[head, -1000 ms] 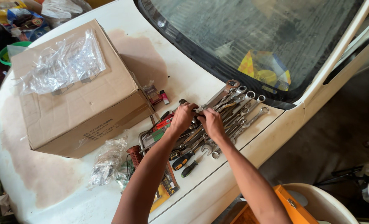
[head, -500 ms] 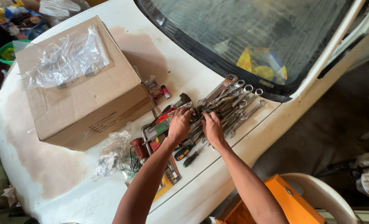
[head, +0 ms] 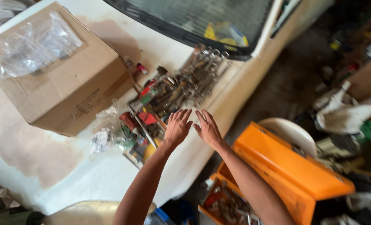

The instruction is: The person repeatedly picks up various hand tools from an orange toolbox and places them on the hood of a white car. The person handles wrenches, sockets, and other metal tools one by one, moving them between the toolbox and the car hood.

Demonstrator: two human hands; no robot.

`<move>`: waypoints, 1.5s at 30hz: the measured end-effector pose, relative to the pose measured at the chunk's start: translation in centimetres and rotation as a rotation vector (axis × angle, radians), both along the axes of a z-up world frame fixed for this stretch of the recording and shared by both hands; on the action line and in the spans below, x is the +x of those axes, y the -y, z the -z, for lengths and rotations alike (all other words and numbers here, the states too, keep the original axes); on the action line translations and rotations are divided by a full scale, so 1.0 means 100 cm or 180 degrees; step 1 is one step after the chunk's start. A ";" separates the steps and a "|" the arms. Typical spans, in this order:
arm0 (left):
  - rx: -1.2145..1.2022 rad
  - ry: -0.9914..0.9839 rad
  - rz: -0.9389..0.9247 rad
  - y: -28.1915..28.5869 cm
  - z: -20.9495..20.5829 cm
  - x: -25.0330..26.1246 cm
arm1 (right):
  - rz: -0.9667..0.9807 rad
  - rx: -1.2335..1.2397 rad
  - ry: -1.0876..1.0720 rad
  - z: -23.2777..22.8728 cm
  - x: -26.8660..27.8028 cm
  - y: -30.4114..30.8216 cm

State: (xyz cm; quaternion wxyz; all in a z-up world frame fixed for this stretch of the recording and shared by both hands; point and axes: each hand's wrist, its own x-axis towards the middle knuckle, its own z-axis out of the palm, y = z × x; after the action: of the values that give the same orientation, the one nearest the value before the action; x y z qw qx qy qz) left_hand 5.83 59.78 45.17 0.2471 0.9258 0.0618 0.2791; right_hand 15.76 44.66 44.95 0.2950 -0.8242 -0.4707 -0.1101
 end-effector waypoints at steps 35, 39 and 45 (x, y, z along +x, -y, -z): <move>-0.0230 -0.1368 0.2363 0.413 0.141 -0.085 | 0.2395 -0.0188 -0.1062 0.124 -0.260 0.543; -0.0238 -0.1784 0.2382 0.436 0.198 -0.099 | 0.2547 -0.0412 -0.1585 0.168 -0.272 0.572; -0.0532 -0.2203 0.2093 0.455 0.287 -0.113 | 0.2277 -0.0788 -0.1960 0.249 -0.266 0.586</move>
State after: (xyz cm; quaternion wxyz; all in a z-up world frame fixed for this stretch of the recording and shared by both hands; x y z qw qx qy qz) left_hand -5.45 14.28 16.42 0.3608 0.9118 -0.1333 -0.1440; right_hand -10.89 -13.92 20.07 0.2639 -0.9574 -0.0583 0.1011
